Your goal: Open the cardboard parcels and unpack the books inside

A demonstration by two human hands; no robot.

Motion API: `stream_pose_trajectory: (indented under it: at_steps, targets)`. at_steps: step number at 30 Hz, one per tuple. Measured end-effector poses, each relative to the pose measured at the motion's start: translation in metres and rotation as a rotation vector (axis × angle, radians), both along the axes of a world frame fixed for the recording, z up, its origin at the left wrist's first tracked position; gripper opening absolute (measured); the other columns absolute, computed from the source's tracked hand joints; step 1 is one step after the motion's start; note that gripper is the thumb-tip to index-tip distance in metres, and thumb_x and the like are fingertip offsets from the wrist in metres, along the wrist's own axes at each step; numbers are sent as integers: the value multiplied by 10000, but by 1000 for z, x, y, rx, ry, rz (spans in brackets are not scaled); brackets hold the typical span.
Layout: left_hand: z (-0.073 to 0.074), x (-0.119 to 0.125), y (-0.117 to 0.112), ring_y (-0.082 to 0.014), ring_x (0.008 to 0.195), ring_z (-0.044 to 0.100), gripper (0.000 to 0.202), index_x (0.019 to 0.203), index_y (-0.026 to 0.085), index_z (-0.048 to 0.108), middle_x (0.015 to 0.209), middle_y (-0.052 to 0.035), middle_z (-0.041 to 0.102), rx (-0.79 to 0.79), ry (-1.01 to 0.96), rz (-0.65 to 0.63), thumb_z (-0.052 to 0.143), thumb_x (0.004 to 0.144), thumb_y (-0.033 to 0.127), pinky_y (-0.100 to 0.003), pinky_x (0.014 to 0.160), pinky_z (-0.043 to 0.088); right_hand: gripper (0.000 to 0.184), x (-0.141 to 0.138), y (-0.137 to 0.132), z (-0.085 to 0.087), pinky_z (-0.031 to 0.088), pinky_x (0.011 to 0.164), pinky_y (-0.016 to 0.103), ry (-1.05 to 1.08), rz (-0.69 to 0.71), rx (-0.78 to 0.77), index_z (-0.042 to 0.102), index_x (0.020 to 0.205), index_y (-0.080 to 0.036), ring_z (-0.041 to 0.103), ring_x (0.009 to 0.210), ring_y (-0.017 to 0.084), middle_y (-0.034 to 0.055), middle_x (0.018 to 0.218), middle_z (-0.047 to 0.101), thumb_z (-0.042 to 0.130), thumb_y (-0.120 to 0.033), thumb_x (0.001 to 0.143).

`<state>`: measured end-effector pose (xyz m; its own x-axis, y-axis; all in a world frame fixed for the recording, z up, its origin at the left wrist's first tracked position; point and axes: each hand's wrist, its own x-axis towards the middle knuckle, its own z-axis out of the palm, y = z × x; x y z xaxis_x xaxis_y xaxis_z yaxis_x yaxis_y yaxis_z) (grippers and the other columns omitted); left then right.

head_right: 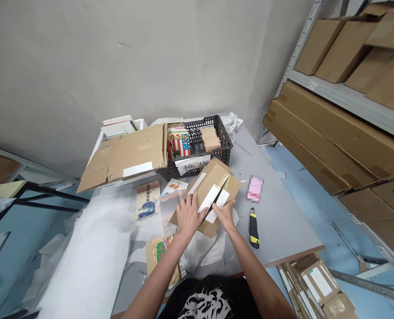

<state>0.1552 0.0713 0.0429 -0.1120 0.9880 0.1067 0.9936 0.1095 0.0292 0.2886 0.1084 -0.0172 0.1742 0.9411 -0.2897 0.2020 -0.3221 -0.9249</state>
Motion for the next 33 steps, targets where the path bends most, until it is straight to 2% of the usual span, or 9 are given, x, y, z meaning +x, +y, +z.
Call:
stream_pose_trajectory:
  at_steps: [4, 9, 18, 22, 25, 28, 30, 33]
  targets:
    - [-2, -2, 3, -287, 984, 467, 762, 1465, 137, 250, 1215, -154, 532, -2, -10, 10, 406, 864, 579, -402, 786, 368, 616, 9, -6, 11, 497, 890, 365, 108, 67, -41, 343, 1169, -203, 607, 1000, 243, 108, 1138, 593, 575, -353, 619]
    - [-3, -1, 8, -306, 1011, 462, 928, 1484, 118, 175, 1262, -170, 498, -8, -20, 37, 467, 787, 657, -420, 803, 382, 609, 20, -15, 14, 516, 853, 357, 204, 189, -35, 344, 1206, -225, 596, 1022, 222, 77, 1159, 572, 541, -349, 643]
    - [13, 6, 11, -322, 1009, 486, 949, 1475, 52, 152, 1100, -183, 531, -134, 16, 105, 610, 727, 413, -422, 769, 441, 670, 22, -21, 12, 433, 962, 353, 171, 250, 46, 330, 1255, -201, 548, 1102, 222, 92, 1227, 531, 519, -316, 623]
    - [17, 7, 13, -334, 1018, 512, 969, 1449, -19, 172, 1119, -226, 545, -177, -58, 43, 633, 686, 363, -405, 802, 450, 701, 22, -20, 16, 426, 964, 355, 156, 235, 46, 357, 1267, -206, 533, 1125, 230, 91, 1254, 533, 542, -298, 597]
    - [20, -3, 17, -344, 1045, 534, 943, 1427, -64, 180, 1163, -267, 543, -210, -104, -28, 605, 685, 332, -394, 852, 435, 645, 27, -17, 14, 465, 897, 375, 203, 220, -17, 436, 1210, -207, 561, 1073, 247, 81, 1170, 599, 559, -311, 586]
    - [25, -27, 24, -349, 1097, 538, 944, 1430, -33, 183, 1238, -270, 522, -305, -131, -80, 594, 666, 338, -386, 886, 417, 403, 40, -16, 9, 493, 797, 370, 266, 239, -67, 566, 975, -195, 611, 913, 248, 56, 954, 672, 537, -355, 607]
    - [30, -44, 30, -344, 1127, 536, 954, 1438, 3, 170, 1259, -253, 525, -379, -157, -97, 587, 656, 359, -379, 902, 405, 281, 48, -14, 6, 487, 768, 358, 262, 250, -60, 590, 829, -189, 616, 834, 239, 39, 830, 679, 542, -361, 612]
    - [37, -59, 37, -341, 1158, 528, 967, 1446, 26, 145, 1269, -233, 533, -441, -188, -98, 568, 654, 386, -375, 914, 391, 281, 53, -13, 10, 485, 770, 354, 332, 219, -74, 614, 782, -185, 626, 834, 246, 42, 800, 696, 615, -401, 602]
